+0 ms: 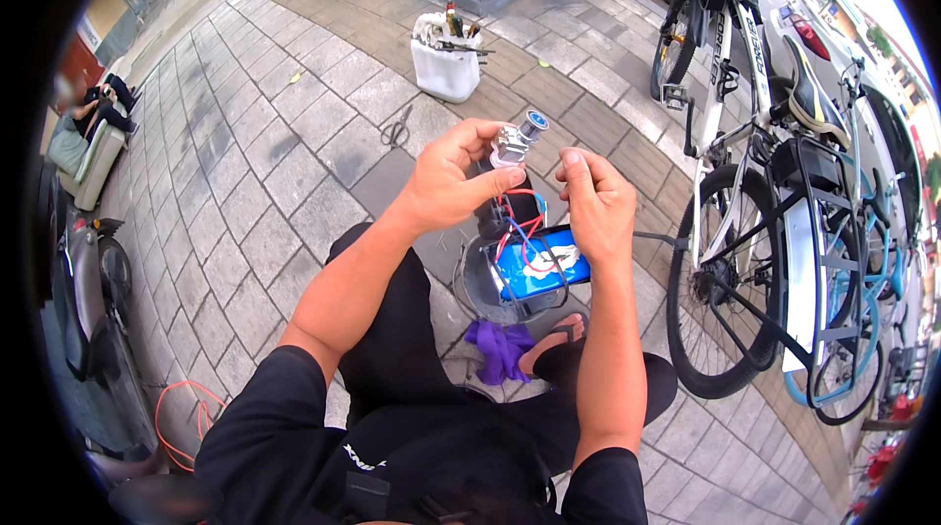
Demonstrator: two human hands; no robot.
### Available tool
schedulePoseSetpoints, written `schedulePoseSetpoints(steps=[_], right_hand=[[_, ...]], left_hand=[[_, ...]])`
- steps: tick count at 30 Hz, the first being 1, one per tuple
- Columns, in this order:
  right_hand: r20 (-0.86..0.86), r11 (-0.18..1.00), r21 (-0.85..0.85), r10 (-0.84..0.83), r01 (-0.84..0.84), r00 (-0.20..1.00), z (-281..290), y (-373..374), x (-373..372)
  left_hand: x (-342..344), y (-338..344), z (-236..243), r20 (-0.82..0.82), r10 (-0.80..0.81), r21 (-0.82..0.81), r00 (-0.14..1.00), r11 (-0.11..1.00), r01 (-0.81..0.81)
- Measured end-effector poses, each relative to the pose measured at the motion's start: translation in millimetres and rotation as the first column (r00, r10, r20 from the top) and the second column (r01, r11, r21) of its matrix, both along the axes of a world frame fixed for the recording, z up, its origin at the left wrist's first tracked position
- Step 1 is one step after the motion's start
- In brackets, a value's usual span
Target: The person uses a power drill to remove screws from a black plastic casing, then opens it to reveal a battery and wiring. They manipulate the internal wires and components, then use the drill to reattach the casing.
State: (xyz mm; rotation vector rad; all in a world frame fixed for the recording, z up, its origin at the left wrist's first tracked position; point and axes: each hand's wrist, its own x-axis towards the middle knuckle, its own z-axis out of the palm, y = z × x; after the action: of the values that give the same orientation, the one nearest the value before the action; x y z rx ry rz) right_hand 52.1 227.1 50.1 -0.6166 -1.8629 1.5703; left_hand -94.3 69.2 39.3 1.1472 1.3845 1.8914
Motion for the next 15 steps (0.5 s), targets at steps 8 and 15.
schedulePoseSetpoints(steps=[8,15], right_hand=[[0.017,1.000,0.031,0.000,-0.001,1.000,-2,-4,0],[0.027,0.997,0.079,0.018,-0.020,0.999,0,-7,-1]], left_hand=[[13,-5,13,-0.303,0.196,-0.035,0.933,0.976,-0.216],[14,-6,16,-0.262,0.194,-0.065,0.945,0.974,-0.218]])
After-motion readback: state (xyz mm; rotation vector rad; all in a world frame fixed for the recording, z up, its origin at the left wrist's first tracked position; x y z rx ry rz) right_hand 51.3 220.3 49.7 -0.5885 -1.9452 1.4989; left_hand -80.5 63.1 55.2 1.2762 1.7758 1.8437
